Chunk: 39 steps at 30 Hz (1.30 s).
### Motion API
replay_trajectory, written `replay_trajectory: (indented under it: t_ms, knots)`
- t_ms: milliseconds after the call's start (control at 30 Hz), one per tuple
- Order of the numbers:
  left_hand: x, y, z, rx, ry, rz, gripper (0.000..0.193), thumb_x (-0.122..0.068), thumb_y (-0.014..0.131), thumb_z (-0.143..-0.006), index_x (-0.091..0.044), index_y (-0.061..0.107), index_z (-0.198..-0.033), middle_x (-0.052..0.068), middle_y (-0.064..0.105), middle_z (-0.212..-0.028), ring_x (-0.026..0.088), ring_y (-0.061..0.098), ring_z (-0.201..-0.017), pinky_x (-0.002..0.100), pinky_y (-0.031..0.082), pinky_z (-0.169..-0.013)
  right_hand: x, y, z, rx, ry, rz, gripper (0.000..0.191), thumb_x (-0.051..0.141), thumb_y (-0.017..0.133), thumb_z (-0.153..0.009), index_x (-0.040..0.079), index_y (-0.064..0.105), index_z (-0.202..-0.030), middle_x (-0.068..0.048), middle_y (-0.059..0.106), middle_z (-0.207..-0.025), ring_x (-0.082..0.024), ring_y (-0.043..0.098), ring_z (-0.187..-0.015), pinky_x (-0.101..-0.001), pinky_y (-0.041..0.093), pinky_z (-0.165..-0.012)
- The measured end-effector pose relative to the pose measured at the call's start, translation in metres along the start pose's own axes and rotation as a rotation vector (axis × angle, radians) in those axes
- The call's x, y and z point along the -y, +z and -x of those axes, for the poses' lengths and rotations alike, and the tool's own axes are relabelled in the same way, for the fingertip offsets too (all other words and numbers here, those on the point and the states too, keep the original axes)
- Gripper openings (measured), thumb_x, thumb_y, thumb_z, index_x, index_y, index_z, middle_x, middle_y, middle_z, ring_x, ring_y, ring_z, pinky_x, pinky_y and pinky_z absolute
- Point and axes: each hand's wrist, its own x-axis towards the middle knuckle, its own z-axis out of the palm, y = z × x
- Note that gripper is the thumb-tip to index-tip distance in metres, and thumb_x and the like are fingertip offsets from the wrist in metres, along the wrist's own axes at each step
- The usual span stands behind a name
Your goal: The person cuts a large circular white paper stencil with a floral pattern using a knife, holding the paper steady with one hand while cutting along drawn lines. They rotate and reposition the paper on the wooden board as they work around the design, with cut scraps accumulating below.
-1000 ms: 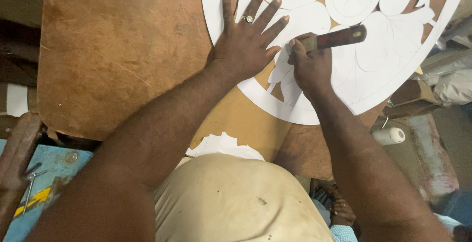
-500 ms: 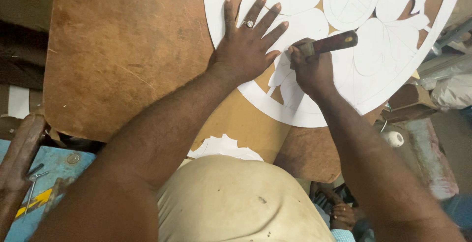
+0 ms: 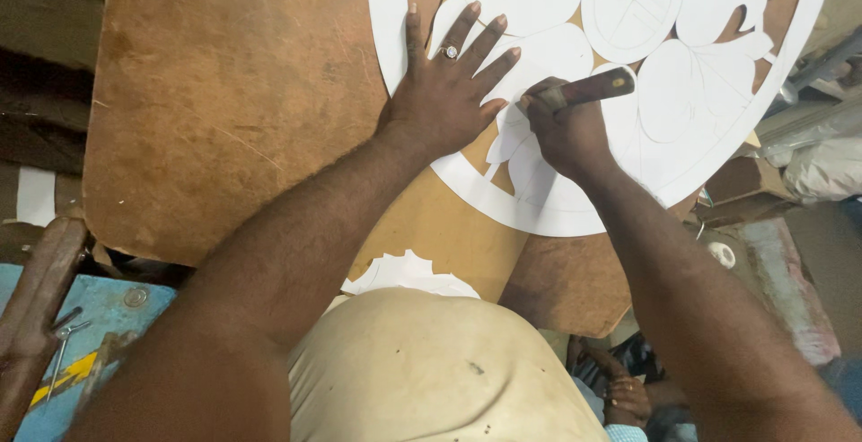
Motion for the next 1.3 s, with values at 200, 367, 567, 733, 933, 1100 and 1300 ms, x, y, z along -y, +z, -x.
replay_trajectory:
  t_ms: [200, 367, 567, 733, 933, 1100, 1300]
  knots:
    - [0.002, 0.001, 0.001, -0.004, -0.002, -0.014, 0.063, -0.057, 0.028, -0.106, -0.030, 0.024, -0.163, 0.002, 0.010, -0.172, 0.027, 0.001, -0.157, 0.079, -0.003, -0.117, -0.007, -0.003, 0.000, 0.014, -0.096, 0.055, 0.017, 0.016, 0.064, -0.103, 0.000, 0.070, -0.105, -0.012, 0.070, -0.084, -0.023, 0.067, -0.077, -0.0380, 0.052, -0.069]
    - [0.001, 0.001, 0.001, -0.062, 0.010, -0.029, 0.063, -0.059, 0.031, -0.105, -0.030, 0.027, -0.161, 0.003, 0.012, -0.172, 0.027, 0.004, -0.157, 0.080, -0.001, -0.115, -0.015, -0.006, -0.005, 0.073, -0.225, 0.102, 0.018, 0.017, 0.061, -0.105, 0.001, 0.069, -0.103, -0.012, 0.072, -0.096, -0.025, 0.070, -0.086, -0.0379, 0.054, -0.075]
    - [0.000, -0.006, 0.004, -0.097, 0.004, -0.021, 0.063, -0.057, 0.038, -0.104, -0.031, 0.032, -0.160, 0.002, 0.017, -0.171, 0.028, 0.010, -0.157, 0.082, 0.005, -0.115, -0.018, -0.009, -0.005, 0.059, -0.322, 0.165, 0.017, 0.016, 0.061, -0.102, 0.001, 0.070, -0.103, -0.013, 0.073, -0.102, -0.028, 0.070, -0.089, -0.0386, 0.053, -0.076]
    - [-0.002, -0.018, 0.004, -0.086, -0.009, -0.038, 0.060, -0.054, 0.040, -0.103, -0.031, 0.034, -0.158, 0.003, 0.021, -0.169, 0.027, 0.014, -0.156, 0.083, 0.010, -0.112, -0.019, 0.003, 0.012, -0.126, -0.088, -0.152, 0.021, 0.019, 0.062, -0.102, 0.001, 0.072, -0.104, -0.010, 0.073, -0.096, -0.021, 0.070, -0.082, -0.0346, 0.055, -0.074]
    - [-0.014, -0.021, 0.022, -0.144, -0.007, -0.133, 0.061, -0.050, 0.045, -0.102, -0.023, 0.039, -0.157, 0.012, 0.032, -0.164, 0.034, 0.029, -0.150, 0.084, 0.015, -0.111, -0.043, 0.025, 0.076, -0.404, 0.196, -0.376, 0.031, 0.024, 0.057, -0.105, -0.003, 0.065, -0.117, -0.013, 0.071, -0.089, -0.019, 0.070, -0.084, -0.0326, 0.056, -0.077]
    - [-0.042, -0.006, 0.052, -0.045, -0.030, -0.311, 0.067, -0.051, 0.046, -0.102, -0.009, 0.040, -0.155, 0.026, 0.044, -0.152, 0.043, 0.048, -0.135, 0.072, 0.018, -0.113, -0.102, 0.028, 0.138, -0.575, 0.376, -0.364, 0.039, 0.030, 0.054, -0.113, -0.003, 0.072, -0.105, -0.012, 0.074, -0.094, -0.020, 0.067, -0.086, -0.0371, 0.053, -0.085]
    - [-0.070, 0.007, 0.072, 0.059, 0.069, -0.363, 0.068, -0.046, 0.048, -0.104, 0.002, 0.045, -0.152, 0.026, 0.058, -0.135, 0.036, 0.057, -0.127, 0.067, 0.017, -0.116, -0.160, 0.016, 0.171, -0.705, 0.799, -0.690, 0.044, 0.043, 0.050, -0.118, 0.001, 0.063, -0.118, -0.009, 0.067, -0.101, -0.021, 0.064, -0.087, -0.0378, 0.050, -0.072]
